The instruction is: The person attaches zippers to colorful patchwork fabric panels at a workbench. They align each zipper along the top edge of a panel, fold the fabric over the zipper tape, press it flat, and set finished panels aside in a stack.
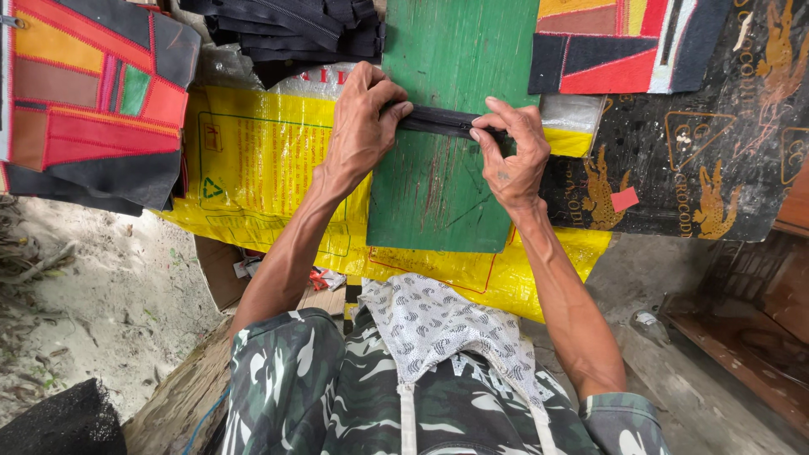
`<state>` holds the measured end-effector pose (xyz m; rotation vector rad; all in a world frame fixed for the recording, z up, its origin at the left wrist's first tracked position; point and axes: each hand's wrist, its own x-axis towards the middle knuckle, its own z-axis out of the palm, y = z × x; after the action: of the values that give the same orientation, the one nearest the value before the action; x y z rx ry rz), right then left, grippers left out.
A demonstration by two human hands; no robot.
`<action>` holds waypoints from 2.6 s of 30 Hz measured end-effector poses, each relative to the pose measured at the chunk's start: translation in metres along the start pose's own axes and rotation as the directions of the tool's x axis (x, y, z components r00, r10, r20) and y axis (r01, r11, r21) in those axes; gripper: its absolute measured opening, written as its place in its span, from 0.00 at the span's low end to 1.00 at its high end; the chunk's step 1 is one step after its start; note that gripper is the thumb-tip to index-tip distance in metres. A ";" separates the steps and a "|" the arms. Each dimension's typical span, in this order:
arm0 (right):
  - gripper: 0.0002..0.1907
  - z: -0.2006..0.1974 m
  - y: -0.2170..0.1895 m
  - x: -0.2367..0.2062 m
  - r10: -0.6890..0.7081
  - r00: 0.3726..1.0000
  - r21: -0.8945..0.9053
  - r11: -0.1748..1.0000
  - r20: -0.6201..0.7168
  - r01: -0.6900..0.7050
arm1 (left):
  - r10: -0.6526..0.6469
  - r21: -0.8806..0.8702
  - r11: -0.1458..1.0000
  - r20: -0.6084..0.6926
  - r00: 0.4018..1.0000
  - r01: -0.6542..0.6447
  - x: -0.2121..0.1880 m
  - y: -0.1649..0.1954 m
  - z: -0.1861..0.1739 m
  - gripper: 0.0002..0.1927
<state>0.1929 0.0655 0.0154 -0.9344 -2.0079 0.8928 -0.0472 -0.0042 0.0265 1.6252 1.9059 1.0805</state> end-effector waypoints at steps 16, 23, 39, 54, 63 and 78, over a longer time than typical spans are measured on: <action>0.28 -0.001 0.001 -0.002 0.014 1.000 0.055 0.998 -0.021 -0.012 | -0.047 -0.027 0.998 0.046 0.998 0.048 0.006 0.007 -0.007 0.07; 0.12 -0.002 0.028 -0.018 0.034 0.975 0.083 0.996 -0.220 -0.017 | -0.061 -0.050 0.997 0.080 0.995 0.065 0.004 0.009 -0.012 0.06; 0.29 -0.084 0.067 -0.008 0.696 0.688 0.899 0.145 0.204 -0.413 | -0.022 -0.032 0.999 0.114 0.993 0.026 0.002 0.008 -0.015 0.07; 0.22 -0.081 0.057 0.001 0.622 0.780 0.787 0.510 -0.060 -0.347 | 0.038 0.169 0.986 -0.181 0.983 -0.007 0.008 0.038 -0.018 0.07; 0.21 -0.083 0.023 0.031 0.386 0.896 0.513 0.827 -0.220 -0.230 | 0.521 0.354 0.787 0.059 0.851 -0.506 0.094 0.123 0.116 0.35; 0.23 -0.119 0.021 -0.032 0.286 0.957 0.935 0.325 0.048 -0.143 | -0.324 -0.671 0.623 0.247 0.914 0.402 -0.048 0.093 -0.016 0.17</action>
<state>0.3131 0.0821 0.0465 -0.5116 -0.8833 1.8086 0.0119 -0.0533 0.0993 0.7843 1.3729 1.2946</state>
